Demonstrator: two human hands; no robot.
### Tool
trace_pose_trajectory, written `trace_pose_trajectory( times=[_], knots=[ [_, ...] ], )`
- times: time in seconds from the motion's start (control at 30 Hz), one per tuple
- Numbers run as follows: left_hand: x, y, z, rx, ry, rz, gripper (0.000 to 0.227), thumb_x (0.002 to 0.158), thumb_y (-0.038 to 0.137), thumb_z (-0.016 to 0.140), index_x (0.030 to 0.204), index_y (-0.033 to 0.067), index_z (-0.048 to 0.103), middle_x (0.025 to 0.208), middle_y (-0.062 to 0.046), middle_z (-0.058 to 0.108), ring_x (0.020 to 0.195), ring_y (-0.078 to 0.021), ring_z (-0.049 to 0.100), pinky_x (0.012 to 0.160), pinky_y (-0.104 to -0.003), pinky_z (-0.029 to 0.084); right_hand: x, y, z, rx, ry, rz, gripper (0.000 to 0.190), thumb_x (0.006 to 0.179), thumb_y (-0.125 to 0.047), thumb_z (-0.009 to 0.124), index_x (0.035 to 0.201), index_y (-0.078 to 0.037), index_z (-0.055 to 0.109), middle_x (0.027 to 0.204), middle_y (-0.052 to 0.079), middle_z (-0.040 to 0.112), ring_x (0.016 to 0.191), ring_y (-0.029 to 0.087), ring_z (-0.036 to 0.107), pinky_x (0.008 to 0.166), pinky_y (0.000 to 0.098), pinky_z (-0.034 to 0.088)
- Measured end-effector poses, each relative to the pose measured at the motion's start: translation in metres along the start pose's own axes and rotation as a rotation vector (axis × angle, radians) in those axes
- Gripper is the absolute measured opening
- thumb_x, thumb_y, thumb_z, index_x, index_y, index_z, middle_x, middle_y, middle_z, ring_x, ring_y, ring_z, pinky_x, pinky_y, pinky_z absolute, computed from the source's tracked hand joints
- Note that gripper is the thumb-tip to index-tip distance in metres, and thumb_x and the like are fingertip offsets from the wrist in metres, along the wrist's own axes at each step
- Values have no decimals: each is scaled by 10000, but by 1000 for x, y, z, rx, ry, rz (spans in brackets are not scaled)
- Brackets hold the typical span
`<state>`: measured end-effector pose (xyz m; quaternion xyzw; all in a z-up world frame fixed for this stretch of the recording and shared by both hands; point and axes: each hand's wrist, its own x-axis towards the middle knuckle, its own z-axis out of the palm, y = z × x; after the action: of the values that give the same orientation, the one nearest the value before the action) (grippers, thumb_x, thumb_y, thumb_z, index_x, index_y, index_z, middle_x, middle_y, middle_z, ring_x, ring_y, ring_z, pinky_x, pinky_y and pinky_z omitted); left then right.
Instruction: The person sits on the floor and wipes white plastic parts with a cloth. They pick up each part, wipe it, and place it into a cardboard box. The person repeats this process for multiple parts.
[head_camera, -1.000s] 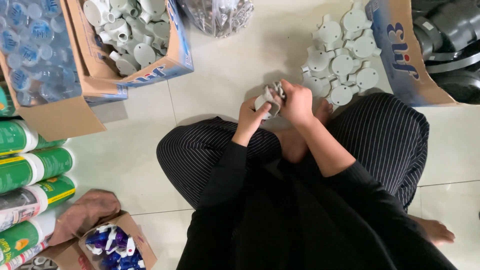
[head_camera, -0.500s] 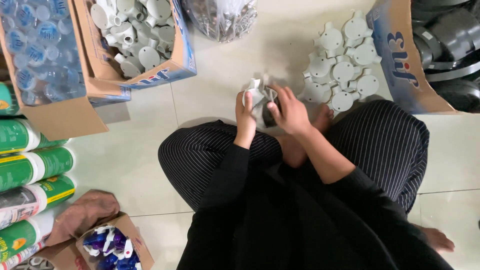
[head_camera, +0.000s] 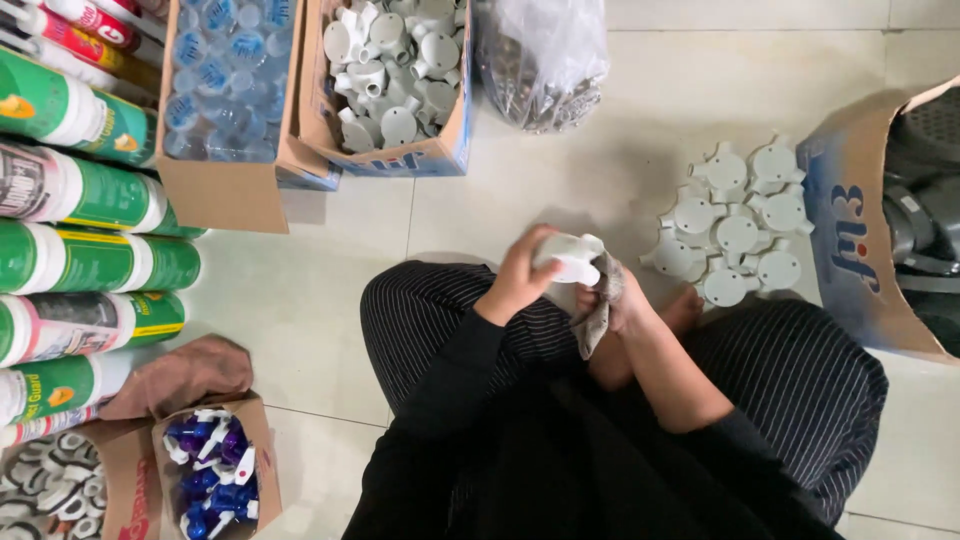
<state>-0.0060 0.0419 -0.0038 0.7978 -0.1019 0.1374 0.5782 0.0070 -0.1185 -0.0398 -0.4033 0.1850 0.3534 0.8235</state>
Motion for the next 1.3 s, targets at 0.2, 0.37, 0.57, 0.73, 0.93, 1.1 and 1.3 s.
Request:
trace_pose_trajectory(
  times=[0.2, 0.37, 0.57, 0.73, 0.93, 1.1, 1.3],
  knots=[
    [103, 58, -98, -881, 721, -533, 556, 827, 332, 575, 1116, -72, 323, 1218, -273, 325, 1133, -378, 387, 934, -484, 350, -12, -35, -6, 466, -132, 123, 386, 836, -413, 432, 606, -105, 397, 492, -38, 270, 422, 74, 247, 387, 201, 207],
    [160, 5, -136, -1532, 686, -437, 557, 768, 174, 525, 1223, -79, 327, 1261, -243, 377, 1186, -350, 372, 942, -384, 408, -20, -68, -11, 754, -202, 12, 242, 826, -306, 445, 650, -152, 386, 501, -62, 251, 425, 56, 187, 407, 197, 186],
    [176, -70, 17, -1202, 148, -814, 293, 817, 273, 561, 988, 35, 549, 1028, -137, 582, 948, -250, 570, 840, -341, 491, -23, -81, -13, 690, 154, -205, 185, 806, -223, 387, 638, -155, 348, 502, -75, 259, 429, 84, 223, 460, 249, 255],
    [141, -119, 176, -295, -206, -732, 303, 788, 293, 632, 1065, 180, 587, 1001, -57, 617, 874, -198, 610, 671, -304, 531, -28, -101, -35, 871, 402, -309, 85, 714, -165, 432, 639, -131, 413, 547, -47, 365, 489, 100, 353, 504, 236, 330],
    [155, -33, 226, 843, -751, -139, 643, 798, 374, 563, 1330, 347, 204, 1357, -134, 228, 1295, -353, 167, 985, -498, 251, -54, -141, -23, 923, 471, -357, 48, 660, -140, 428, 624, -129, 399, 532, -61, 319, 482, 87, 305, 492, 217, 318],
    [164, -36, 230, 888, -705, -212, 338, 803, 272, 513, 1098, 301, 350, 1263, -162, 251, 1141, -422, 362, 907, -462, 330, -37, -135, -32, 903, 438, -317, 84, 660, -107, 408, 596, -143, 368, 520, -44, 299, 464, 107, 295, 457, 227, 320],
    [158, -21, 176, 188, -281, -415, 405, 770, 135, 494, 1156, 125, 375, 1164, -194, 456, 1126, -380, 413, 944, -463, 340, -27, -118, -29, 521, 608, -524, 216, 883, -296, 447, 856, -88, 500, 682, 24, 465, 554, 157, 452, 564, 294, 461]
  ],
)
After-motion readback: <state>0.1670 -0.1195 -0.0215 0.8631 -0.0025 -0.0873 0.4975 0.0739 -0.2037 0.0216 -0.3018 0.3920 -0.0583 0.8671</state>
